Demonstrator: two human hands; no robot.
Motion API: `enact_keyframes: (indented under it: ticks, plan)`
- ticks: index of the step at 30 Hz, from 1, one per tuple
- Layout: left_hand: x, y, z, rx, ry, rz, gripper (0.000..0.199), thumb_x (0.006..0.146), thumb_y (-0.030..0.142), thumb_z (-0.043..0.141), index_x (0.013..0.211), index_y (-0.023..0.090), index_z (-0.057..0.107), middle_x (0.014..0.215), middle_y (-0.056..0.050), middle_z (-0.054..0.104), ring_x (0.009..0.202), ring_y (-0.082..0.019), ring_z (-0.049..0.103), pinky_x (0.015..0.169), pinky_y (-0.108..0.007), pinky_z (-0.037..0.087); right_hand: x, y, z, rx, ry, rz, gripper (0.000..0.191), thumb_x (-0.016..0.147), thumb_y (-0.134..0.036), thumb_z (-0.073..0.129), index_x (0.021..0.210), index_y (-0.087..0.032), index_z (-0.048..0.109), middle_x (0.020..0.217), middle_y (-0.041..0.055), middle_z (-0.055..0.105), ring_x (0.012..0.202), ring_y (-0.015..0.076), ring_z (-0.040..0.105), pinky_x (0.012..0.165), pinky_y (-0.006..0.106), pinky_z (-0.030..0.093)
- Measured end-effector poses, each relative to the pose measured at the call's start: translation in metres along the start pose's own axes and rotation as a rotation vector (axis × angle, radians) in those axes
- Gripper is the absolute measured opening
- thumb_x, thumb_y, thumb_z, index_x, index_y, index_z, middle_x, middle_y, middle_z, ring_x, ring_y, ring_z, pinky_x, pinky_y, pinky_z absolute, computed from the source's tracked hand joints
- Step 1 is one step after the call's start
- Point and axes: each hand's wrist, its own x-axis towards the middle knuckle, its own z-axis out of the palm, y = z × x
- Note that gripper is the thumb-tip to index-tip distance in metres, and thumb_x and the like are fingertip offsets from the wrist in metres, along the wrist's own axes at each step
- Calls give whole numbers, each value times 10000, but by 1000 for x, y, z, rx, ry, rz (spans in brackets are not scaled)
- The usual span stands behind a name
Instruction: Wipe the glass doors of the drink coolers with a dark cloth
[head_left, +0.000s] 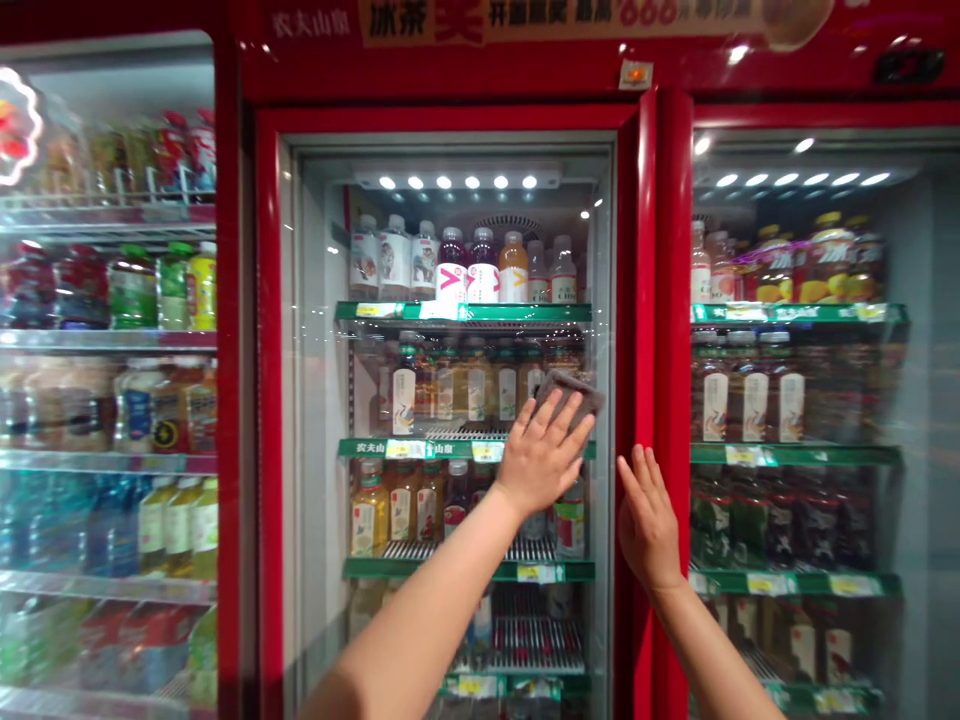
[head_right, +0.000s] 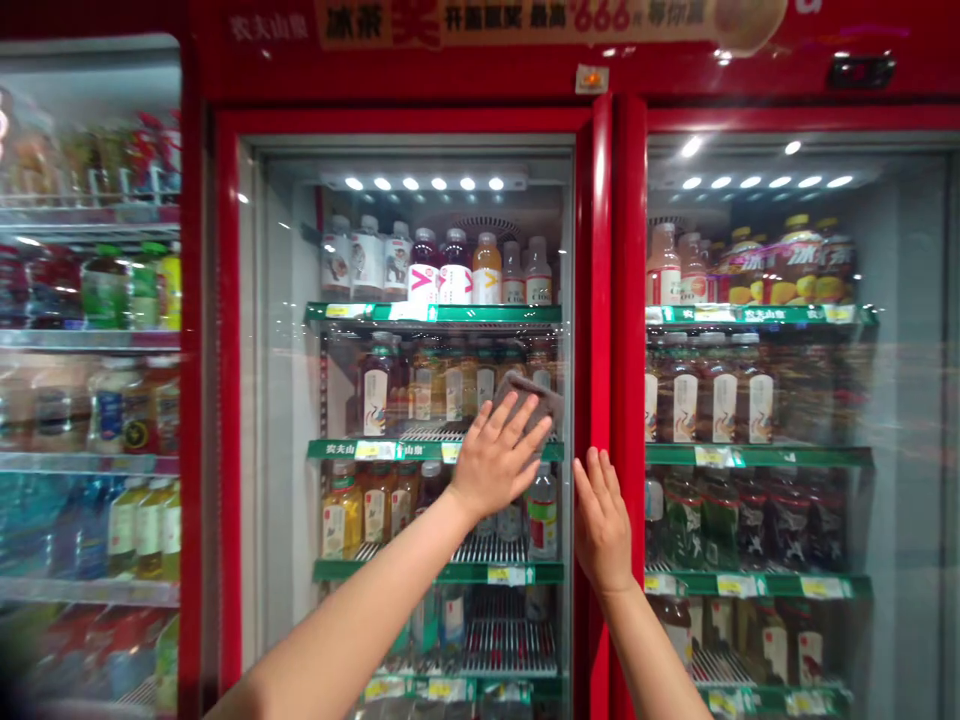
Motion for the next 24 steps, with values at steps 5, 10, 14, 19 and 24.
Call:
enact_keyframes:
  ticks: [5,10,14,19,24]
  plan:
    - [-55,-17,-10,38,28,-273,713,901,415,650,1559,280,408,1668,-70,312,1570,-319,197,1244,-516,263,-1,-2,2,-5,23,21,747,957,-3,371,1619,-322,241,1660,52,320,1528,266,305,1212,579,374]
    - [-67,5,-5,15,-38,-28,699,914,453,624,1559,299,402,1656,-33,345,1567,-291,220,1273,-512,201,2,-2,-2,-27,4,3,769,946,14,362,1620,-332,229,1674,41,279,1535,260,284,1211,564,378]
    - [-36,-32,-20,-14,-28,-184,639,949,414,594,1553,324,403,1693,-16,255,1578,-285,175,1252,-510,276,2,-4,-4,-43,11,-23,773,941,21,365,1623,-315,223,1670,55,288,1535,268,282,1208,576,377]
    - [-79,-70,-42,7,48,-429,754,940,322,615,1610,288,272,1716,-60,149,1585,-329,113,1224,-565,318,1,-6,-1,-52,38,-14,755,945,10,382,1619,-302,250,1657,69,322,1524,274,308,1213,573,371]
    - [-112,-41,-27,4,-21,-256,776,902,395,658,1596,298,324,1681,-61,271,1575,-321,173,1259,-537,246,1,-8,-1,-88,22,-25,772,944,21,381,1613,-343,257,1672,48,289,1526,278,304,1207,567,381]
